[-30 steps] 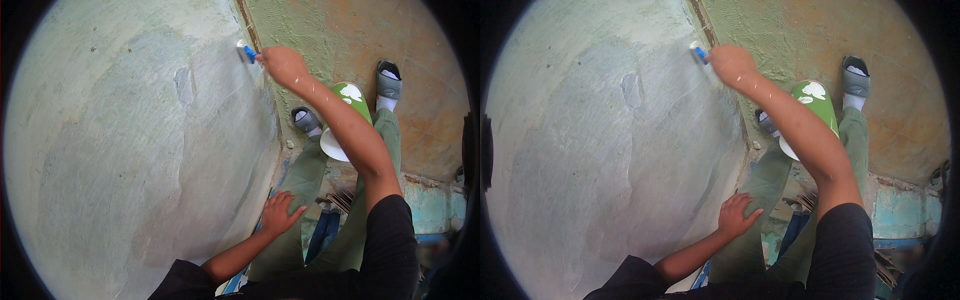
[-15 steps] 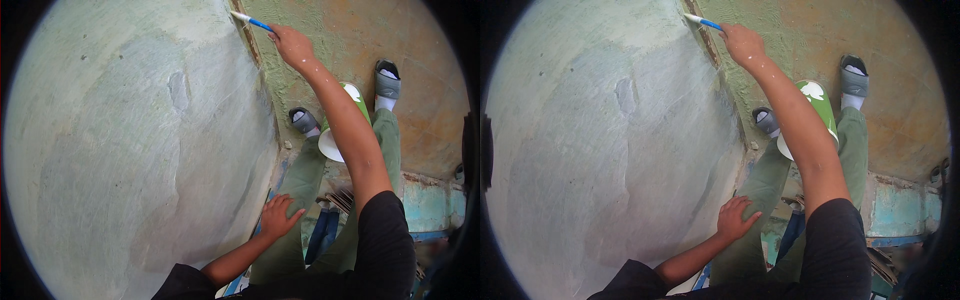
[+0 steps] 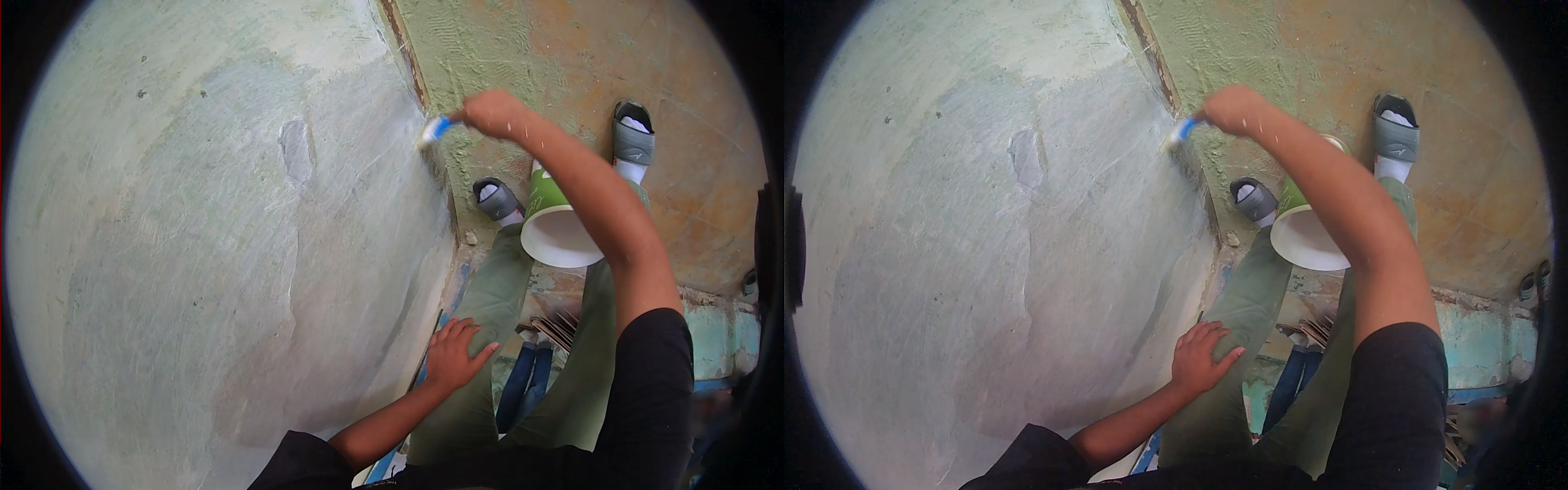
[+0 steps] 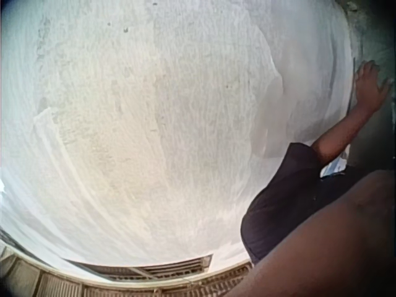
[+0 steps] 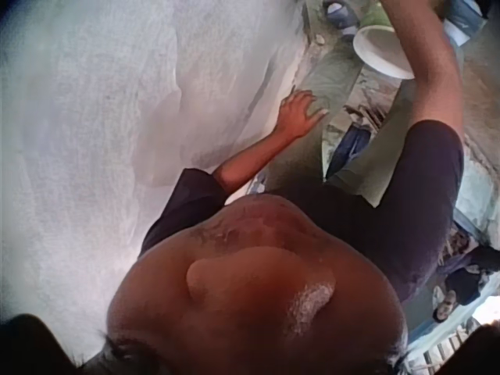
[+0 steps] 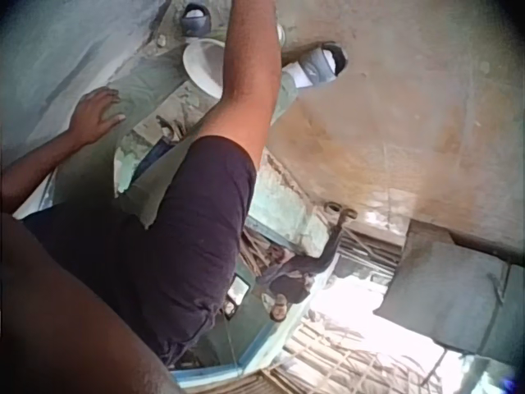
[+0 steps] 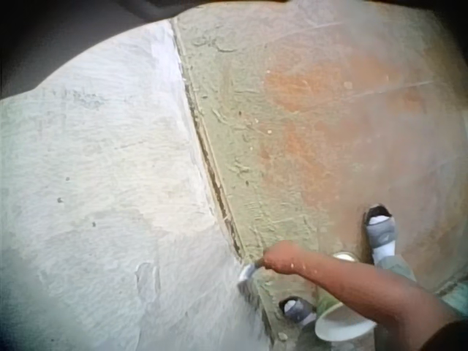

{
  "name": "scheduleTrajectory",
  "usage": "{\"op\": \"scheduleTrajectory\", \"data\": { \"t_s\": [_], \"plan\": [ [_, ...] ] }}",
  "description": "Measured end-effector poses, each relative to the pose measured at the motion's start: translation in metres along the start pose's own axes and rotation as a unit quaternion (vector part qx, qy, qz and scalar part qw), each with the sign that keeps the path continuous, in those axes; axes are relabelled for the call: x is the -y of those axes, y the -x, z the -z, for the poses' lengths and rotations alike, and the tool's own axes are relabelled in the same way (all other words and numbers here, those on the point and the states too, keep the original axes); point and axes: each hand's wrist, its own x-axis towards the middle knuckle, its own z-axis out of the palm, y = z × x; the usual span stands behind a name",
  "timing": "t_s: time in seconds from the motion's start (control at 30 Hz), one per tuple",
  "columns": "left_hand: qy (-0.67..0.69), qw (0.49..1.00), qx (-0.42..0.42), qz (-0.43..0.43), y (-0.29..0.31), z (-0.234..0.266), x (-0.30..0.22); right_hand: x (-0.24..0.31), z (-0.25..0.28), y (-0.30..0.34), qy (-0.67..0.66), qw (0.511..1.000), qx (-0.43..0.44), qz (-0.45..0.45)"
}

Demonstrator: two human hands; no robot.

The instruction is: Painting a wall with a brush using paint from a bucket.

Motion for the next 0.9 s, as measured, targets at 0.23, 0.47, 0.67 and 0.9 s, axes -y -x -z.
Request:
{"op": "scheduleTrajectory", "data": {
  "t_s": [0.23,0.47,0.67,0.9],
  "plan": [
    [0.003,1.000,-0.003,0.006,0.003,-0.001,0.004,-0.032,0.096,-0.044,-0.094,0.972,-0.198,-0.087],
    [0.003,1.000,0.003,-0.001,-0.001,-0.002,-0.001,-0.005,-0.002,-0.054,-0.253,0.902,-0.319,-0.142],
    [-0.008,1.000,-0.006,-0.005,-0.001,0.001,-0.002,0.061,-0.052,0.006,-0.276,0.935,-0.177,-0.138],
    [-0.016,1.000,0.000,-0.002,-0.002,0.003,-0.008,0.034,-0.029,0.035,-0.066,0.995,0.039,-0.068]
  ]
}}
